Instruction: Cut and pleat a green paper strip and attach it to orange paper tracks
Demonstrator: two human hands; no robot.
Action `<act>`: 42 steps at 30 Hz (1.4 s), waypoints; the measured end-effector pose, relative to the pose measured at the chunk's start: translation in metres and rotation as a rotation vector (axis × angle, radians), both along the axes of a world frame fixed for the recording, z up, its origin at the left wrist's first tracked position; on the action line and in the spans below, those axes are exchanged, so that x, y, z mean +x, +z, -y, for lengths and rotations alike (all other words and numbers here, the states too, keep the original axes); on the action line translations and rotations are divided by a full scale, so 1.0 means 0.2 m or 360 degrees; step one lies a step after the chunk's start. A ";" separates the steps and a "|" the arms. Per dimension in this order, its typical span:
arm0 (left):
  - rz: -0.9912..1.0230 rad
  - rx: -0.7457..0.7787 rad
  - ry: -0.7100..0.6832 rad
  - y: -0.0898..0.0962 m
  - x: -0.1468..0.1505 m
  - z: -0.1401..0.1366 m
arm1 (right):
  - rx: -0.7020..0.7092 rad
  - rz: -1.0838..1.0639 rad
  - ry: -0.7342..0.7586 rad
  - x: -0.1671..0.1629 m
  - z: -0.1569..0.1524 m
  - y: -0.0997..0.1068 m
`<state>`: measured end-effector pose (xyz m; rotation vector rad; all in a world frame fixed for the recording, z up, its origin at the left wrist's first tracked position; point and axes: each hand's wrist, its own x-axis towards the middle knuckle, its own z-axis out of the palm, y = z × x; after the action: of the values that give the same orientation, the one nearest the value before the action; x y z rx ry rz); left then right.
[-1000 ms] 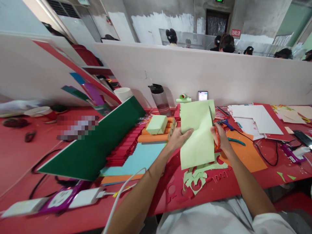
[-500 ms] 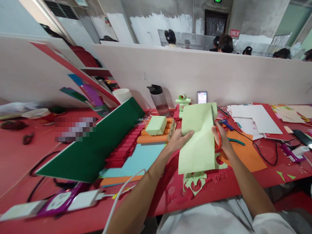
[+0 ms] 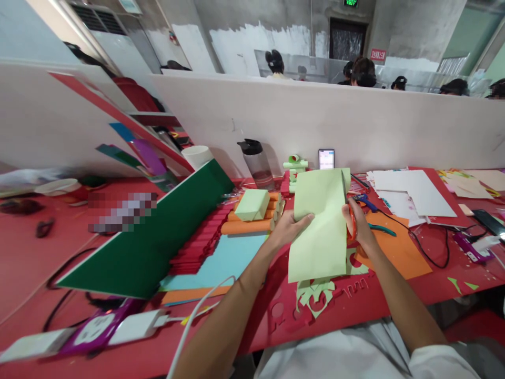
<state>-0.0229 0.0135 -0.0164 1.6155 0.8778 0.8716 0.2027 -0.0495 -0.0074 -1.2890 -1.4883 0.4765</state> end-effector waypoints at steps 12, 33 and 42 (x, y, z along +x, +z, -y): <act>-0.0022 -0.0013 -0.0097 -0.01 0.00 0.00 | 0.0025 0.0010 -0.0063 0.01 0.00 0.01; -0.0093 -0.0031 -0.0178 0.00 0.00 0.02 | 0.0073 -0.0092 -0.0080 0.01 0.00 0.01; -0.0116 0.0019 -0.0175 -0.02 0.00 0.01 | 0.0034 -0.0106 -0.0137 0.01 0.00 0.01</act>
<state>-0.0220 0.0107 -0.0202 1.6984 0.8272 0.7468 0.2038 -0.0499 -0.0054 -1.3030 -1.3735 0.4421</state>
